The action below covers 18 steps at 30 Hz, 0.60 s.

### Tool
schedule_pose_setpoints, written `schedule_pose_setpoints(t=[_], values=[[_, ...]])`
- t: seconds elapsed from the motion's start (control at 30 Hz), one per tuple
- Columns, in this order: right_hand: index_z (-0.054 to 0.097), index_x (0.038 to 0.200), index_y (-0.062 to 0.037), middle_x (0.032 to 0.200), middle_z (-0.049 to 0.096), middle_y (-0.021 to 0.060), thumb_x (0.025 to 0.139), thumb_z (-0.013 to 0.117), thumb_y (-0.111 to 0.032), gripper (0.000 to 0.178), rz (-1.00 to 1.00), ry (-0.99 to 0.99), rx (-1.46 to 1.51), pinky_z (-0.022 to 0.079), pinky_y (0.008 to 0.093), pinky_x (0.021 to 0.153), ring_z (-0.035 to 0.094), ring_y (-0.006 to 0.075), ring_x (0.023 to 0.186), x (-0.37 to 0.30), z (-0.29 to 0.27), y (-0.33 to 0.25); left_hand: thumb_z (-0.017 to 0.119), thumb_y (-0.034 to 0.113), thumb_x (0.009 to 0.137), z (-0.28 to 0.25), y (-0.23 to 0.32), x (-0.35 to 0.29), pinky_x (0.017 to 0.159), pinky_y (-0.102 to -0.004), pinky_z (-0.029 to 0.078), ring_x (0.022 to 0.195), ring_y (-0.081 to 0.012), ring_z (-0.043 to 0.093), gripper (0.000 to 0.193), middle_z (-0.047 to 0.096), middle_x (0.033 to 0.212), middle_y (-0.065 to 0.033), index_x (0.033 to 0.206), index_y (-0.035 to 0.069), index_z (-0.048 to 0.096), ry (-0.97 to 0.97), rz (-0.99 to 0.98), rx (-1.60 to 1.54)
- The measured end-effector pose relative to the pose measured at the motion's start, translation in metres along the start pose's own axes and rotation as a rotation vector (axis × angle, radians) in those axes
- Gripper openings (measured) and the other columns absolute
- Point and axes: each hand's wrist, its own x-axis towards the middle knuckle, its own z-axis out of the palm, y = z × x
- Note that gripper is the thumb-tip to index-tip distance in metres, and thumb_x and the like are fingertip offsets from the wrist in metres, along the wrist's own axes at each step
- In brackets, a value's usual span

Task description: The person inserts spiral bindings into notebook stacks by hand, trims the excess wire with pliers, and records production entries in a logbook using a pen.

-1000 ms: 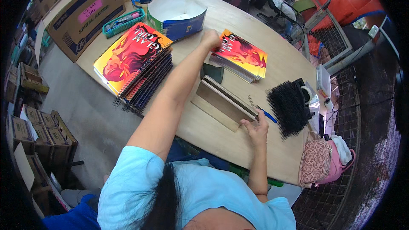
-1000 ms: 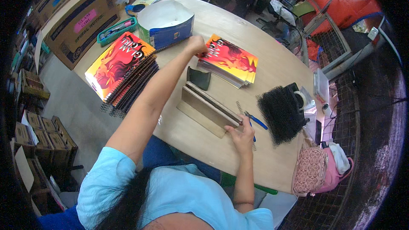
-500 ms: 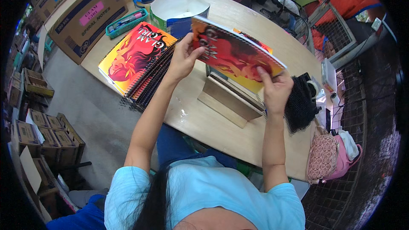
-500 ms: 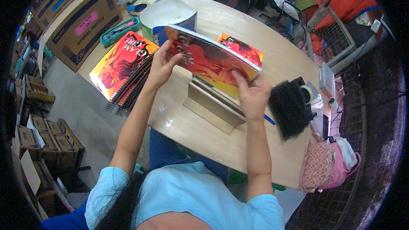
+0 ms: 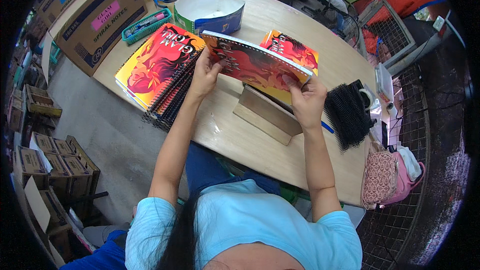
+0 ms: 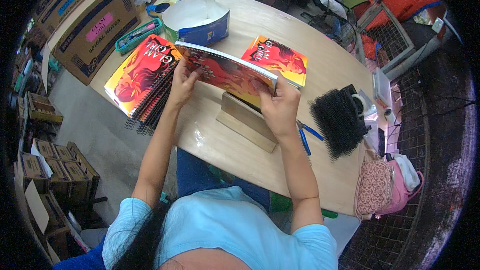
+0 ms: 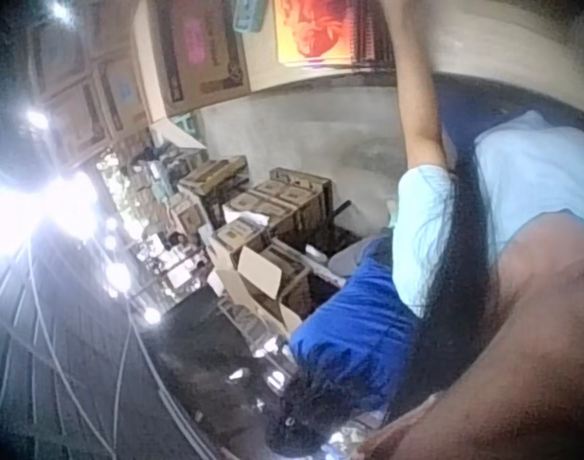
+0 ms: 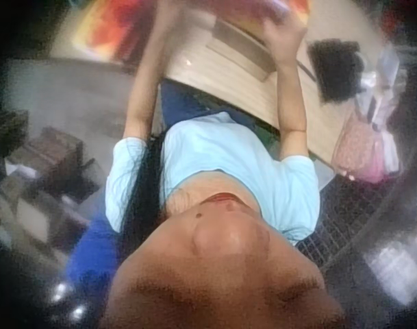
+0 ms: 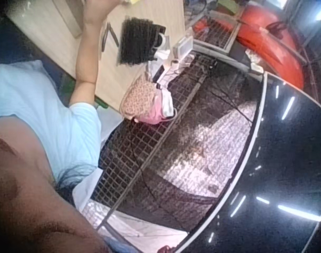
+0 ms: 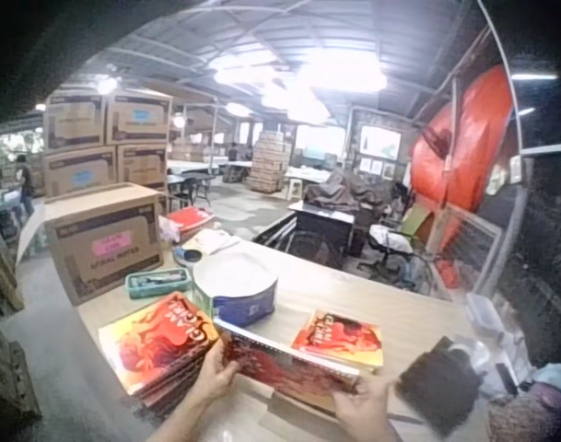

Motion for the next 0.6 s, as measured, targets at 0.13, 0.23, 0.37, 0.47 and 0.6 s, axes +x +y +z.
schedule_pose_setpoints(t=[0.13, 0.23, 0.37, 0.47, 0.6], values=[[0.062, 0.105, 0.0056, 0.090, 0.069, 0.0082, 0.081, 0.062, 0.007, 0.024, 0.023, 0.005, -0.028, 0.050, 0.0257, 0.079, 0.062, 0.0097, 0.084, -0.005, -0.002, 0.004, 0.048, -0.013, 0.082, 0.003, 0.001, -0.005, 0.097, -0.0304, 0.041, 0.109, -0.0162, 0.053, 0.049, 0.054, 0.118, -0.0082, 0.129, -0.001, 0.041, -0.015, 0.024, 0.005], [0.060, 0.106, 0.0063, 0.097, 0.066, 0.0064, 0.085, 0.060, 0.008, 0.021, 0.023, -0.010, -0.121, 0.050, 0.0253, 0.080, 0.061, 0.0095, 0.086, -0.015, -0.016, -0.002, 0.049, -0.011, 0.083, 0.009, -0.004, -0.010, 0.096, -0.0305, 0.042, 0.108, -0.0159, 0.053, 0.048, 0.054, 0.118, -0.0085, 0.129, 0.000, 0.041, -0.060, 0.034, -0.032], [0.063, 0.102, 0.0034, 0.089, 0.070, 0.0076, 0.081, 0.064, 0.005, 0.021, 0.014, 0.053, -0.109, 0.050, 0.0256, 0.075, 0.061, 0.0081, 0.082, -0.014, -0.020, -0.007, 0.053, -0.009, 0.084, 0.014, -0.006, -0.002, 0.096, -0.0315, 0.043, 0.109, -0.0177, 0.053, 0.056, 0.053, 0.120, -0.0096, 0.136, 0.002, 0.033, -0.138, 0.019, 0.015], [0.063, 0.100, 0.0028, 0.086, 0.069, 0.0087, 0.081, 0.064, 0.004, 0.018, 0.036, 0.043, -0.148, 0.049, 0.0257, 0.075, 0.061, 0.0082, 0.081, -0.014, -0.025, -0.006, 0.057, -0.004, 0.086, 0.011, -0.013, -0.011, 0.096, -0.0310, 0.044, 0.112, -0.0184, 0.052, 0.071, 0.048, 0.126, -0.0110, 0.144, 0.004, 0.018, -0.253, -0.072, 0.142], [0.064, 0.095, 0.0021, 0.080, 0.068, 0.0084, 0.081, 0.065, 0.001, 0.014, 0.063, 0.041, -0.259, 0.049, 0.0259, 0.073, 0.062, 0.0110, 0.076, -0.035, -0.034, 0.011, 0.057, 0.010, 0.090, 0.016, -0.024, -0.032, 0.105, -0.0355, 0.034, 0.127, -0.0208, 0.040, 0.073, 0.039, 0.137, -0.0105, 0.147, 0.005, 0.013, -0.322, -0.205, 0.082]])
